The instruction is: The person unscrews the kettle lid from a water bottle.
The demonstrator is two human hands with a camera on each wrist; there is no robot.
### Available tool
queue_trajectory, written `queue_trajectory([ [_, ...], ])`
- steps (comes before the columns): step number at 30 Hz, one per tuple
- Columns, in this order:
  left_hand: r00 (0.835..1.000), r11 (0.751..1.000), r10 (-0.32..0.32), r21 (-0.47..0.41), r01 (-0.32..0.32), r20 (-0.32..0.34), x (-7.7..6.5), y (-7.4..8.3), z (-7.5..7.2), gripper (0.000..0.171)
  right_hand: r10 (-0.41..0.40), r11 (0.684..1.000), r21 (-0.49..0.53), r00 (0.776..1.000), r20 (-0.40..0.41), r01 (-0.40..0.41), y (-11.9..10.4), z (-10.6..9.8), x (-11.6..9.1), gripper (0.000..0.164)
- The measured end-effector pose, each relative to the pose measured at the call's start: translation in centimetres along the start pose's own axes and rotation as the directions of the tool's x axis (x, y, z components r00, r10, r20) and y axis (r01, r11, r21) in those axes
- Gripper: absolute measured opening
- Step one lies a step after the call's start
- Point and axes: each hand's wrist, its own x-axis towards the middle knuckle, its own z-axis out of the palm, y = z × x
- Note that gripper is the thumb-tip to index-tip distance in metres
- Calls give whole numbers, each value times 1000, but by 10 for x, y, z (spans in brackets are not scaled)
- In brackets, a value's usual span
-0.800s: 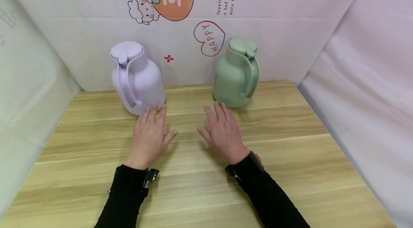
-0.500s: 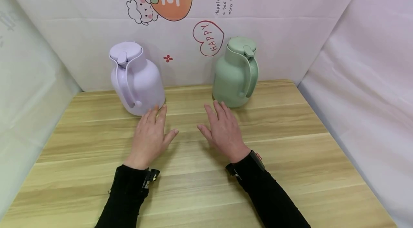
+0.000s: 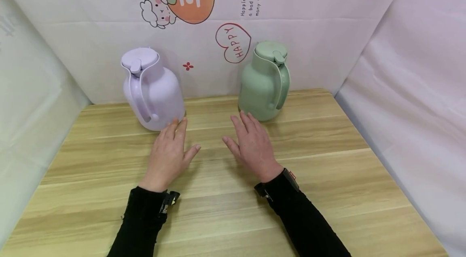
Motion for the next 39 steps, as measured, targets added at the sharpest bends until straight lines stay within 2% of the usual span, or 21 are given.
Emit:
queue_trajectory([
  [5, 1000, 999, 8, -49, -8, -11, 0, 2, 2, 88, -10, 999, 32, 998, -54, 12, 1, -4, 2, 63],
  [12, 1000, 993, -2, -121, 3, 8, -1, 5, 6, 86, -23, 997, 68, 992, -121, 32, 4, -10, 2, 61],
  [19, 999, 987, -27, -158, 30, 23, -1, 8, 9, 84, 6, 991, 132, 984, -180, 18, 10, -20, 4, 59],
  [23, 999, 976, -44, -211, 45, 11, 1, 11, 9, 83, 34, 983, 185, 971, -235, 10, 15, -25, 6, 59],
  [27, 998, 958, -58, -281, 54, -8, 7, 18, 6, 81, 53, 976, 215, 941, -333, 21, 20, -31, 9, 60],
  [31, 996, 923, -87, -375, 82, 5, 15, 24, 4, 80, 66, 973, 226, 899, -433, 38, 26, -36, 13, 59],
  [36, 991, 852, -130, -507, 133, 41, 25, 29, 5, 80, 105, 964, 262, 846, -523, 42, 33, -45, 18, 60],
  [39, 985, 771, -158, -615, 165, 67, 29, 33, 6, 79, 136, 959, 282, 811, -569, 38, 38, -50, 21, 61],
])
